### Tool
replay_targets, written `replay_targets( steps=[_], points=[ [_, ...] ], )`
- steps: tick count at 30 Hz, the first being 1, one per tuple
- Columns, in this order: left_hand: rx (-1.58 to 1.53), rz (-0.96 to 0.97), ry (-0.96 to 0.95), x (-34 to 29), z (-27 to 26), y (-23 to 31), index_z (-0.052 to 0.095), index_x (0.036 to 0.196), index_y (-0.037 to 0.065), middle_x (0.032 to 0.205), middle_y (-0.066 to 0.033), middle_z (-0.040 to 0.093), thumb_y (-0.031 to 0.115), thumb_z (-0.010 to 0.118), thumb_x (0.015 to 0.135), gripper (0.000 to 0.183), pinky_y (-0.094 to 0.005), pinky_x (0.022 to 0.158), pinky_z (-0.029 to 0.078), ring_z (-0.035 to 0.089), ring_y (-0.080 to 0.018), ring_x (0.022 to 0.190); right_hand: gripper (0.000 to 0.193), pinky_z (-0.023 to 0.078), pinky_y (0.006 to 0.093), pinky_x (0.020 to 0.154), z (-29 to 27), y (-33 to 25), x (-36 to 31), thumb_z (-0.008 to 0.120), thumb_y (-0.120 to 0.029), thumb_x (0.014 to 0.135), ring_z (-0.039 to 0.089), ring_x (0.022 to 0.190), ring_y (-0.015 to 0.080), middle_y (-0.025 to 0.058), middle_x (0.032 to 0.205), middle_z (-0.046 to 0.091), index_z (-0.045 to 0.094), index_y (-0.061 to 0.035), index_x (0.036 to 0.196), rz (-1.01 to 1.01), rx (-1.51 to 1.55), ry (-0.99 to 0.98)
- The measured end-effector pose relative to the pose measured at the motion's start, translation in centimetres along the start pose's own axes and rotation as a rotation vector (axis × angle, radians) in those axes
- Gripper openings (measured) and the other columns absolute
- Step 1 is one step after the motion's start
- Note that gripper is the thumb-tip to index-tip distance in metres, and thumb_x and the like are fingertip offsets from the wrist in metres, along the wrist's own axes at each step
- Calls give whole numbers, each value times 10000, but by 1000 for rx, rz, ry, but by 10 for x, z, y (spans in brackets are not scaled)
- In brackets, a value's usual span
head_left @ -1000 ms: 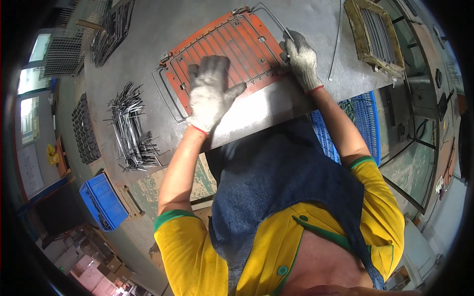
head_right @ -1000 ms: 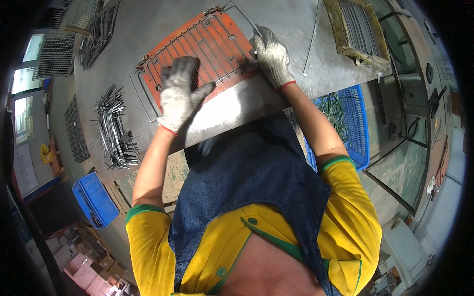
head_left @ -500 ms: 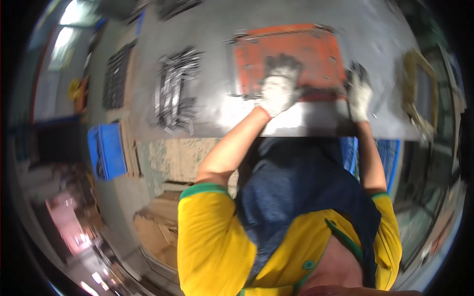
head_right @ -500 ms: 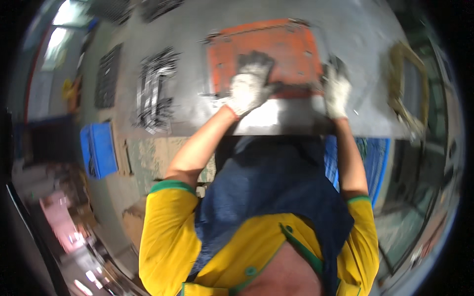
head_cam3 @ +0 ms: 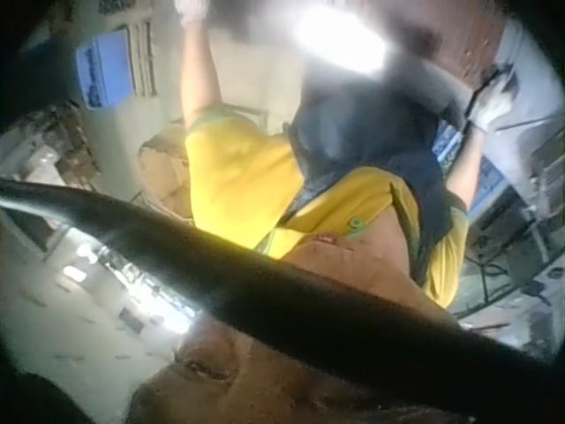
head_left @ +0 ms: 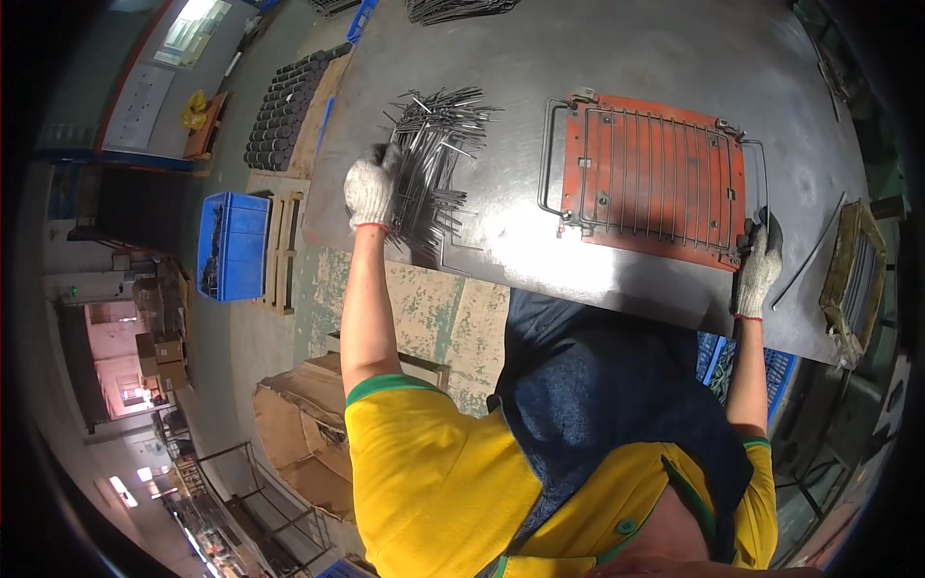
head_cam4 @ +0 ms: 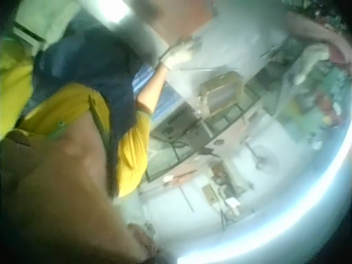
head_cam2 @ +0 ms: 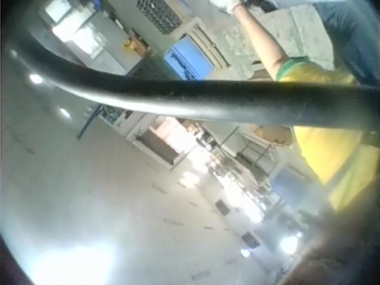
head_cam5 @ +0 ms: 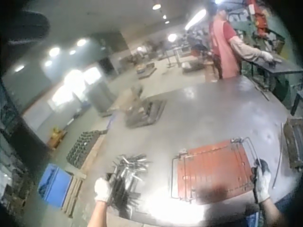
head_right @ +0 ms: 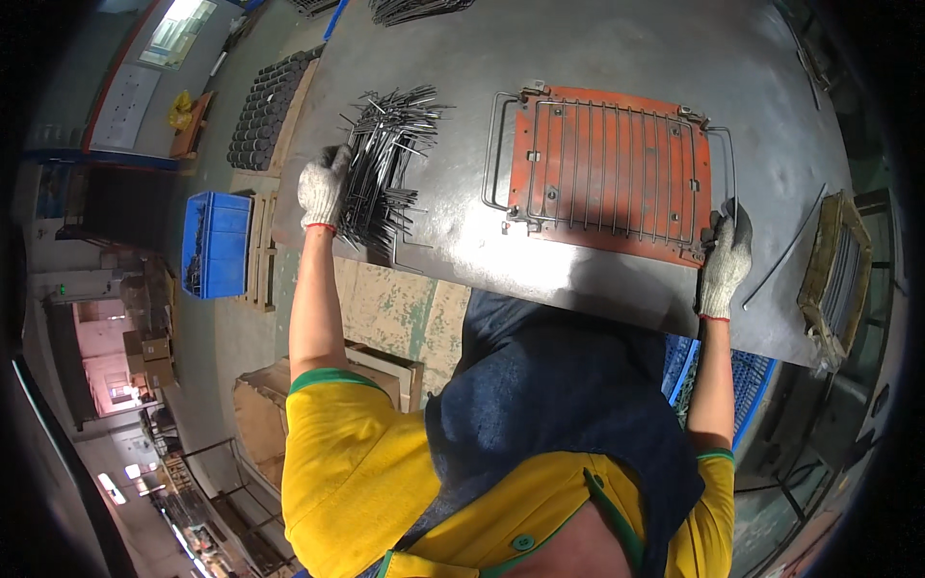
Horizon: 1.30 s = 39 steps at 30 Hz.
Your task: The person inserts metal rods into slots on an orange rectangular frame, then places the assembled unit aside. They repeat this process with multiple frames, handling rods and frames by hand.
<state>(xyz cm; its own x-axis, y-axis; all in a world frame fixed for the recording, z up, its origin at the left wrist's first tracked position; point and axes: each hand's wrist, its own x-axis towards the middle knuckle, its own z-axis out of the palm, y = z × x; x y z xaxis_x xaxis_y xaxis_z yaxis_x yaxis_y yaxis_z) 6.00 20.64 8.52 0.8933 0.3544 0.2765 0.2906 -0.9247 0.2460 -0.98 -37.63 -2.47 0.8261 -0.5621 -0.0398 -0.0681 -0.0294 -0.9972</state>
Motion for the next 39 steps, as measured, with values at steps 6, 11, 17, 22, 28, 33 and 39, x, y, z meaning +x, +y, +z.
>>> replay_targets(
  steps=[6,11,17,22,28,33,39],
  points=[
    [300,-19,-260,27,28,-65,757,1039,64,999,-237,725,452,617,916,430,-500,856,550,696,-414,971,370,419,196,599,4,3,-2,520,-174,1059,553,724,35,57,1078,698,553,-39,1402,-46,9,36],
    [222,6,-280,36,37,-70,750,1019,47,1015,-251,719,364,606,895,370,-513,873,546,696,-419,977,362,425,191,595,5,2,-9,518,-190,1064,545,707,31,42,1044,696,565,-49,1393,-13,5,47],
    [140,59,-234,26,36,-71,748,1020,50,1004,-232,725,381,610,901,378,-497,874,541,697,-408,974,356,429,191,600,5,3,-8,528,-196,1059,556,712,40,41,1038,699,578,-50,1380,-16,-5,63],
    [172,0,-264,33,35,-69,760,997,57,986,-222,732,381,619,895,368,-487,883,541,699,-399,983,377,470,225,646,-2,10,-5,535,-140,1053,633,845,90,78,1150,675,539,-17,1408,-14,10,30],
    [108,52,-263,39,25,-89,770,955,70,970,-214,734,337,656,873,302,-469,844,558,710,-384,944,386,496,238,707,0,13,-5,525,-128,1054,660,1046,135,72,1296,619,526,-6,1420,-9,75,34],
    [367,211,-230,50,19,-70,778,928,70,939,-214,736,317,674,848,280,-465,799,573,720,-377,900,389,492,239,707,-4,10,-5,524,-115,1048,654,1018,115,77,1249,648,523,0,1419,3,-10,29],
    [-612,-460,-665,52,-9,-60,707,942,22,751,-112,697,270,711,861,261,-366,612,529,687,-223,701,387,483,236,690,7,-6,-14,518,-113,1047,638,915,96,72,1219,663,531,-12,1421,-7,34,57]
  ],
)
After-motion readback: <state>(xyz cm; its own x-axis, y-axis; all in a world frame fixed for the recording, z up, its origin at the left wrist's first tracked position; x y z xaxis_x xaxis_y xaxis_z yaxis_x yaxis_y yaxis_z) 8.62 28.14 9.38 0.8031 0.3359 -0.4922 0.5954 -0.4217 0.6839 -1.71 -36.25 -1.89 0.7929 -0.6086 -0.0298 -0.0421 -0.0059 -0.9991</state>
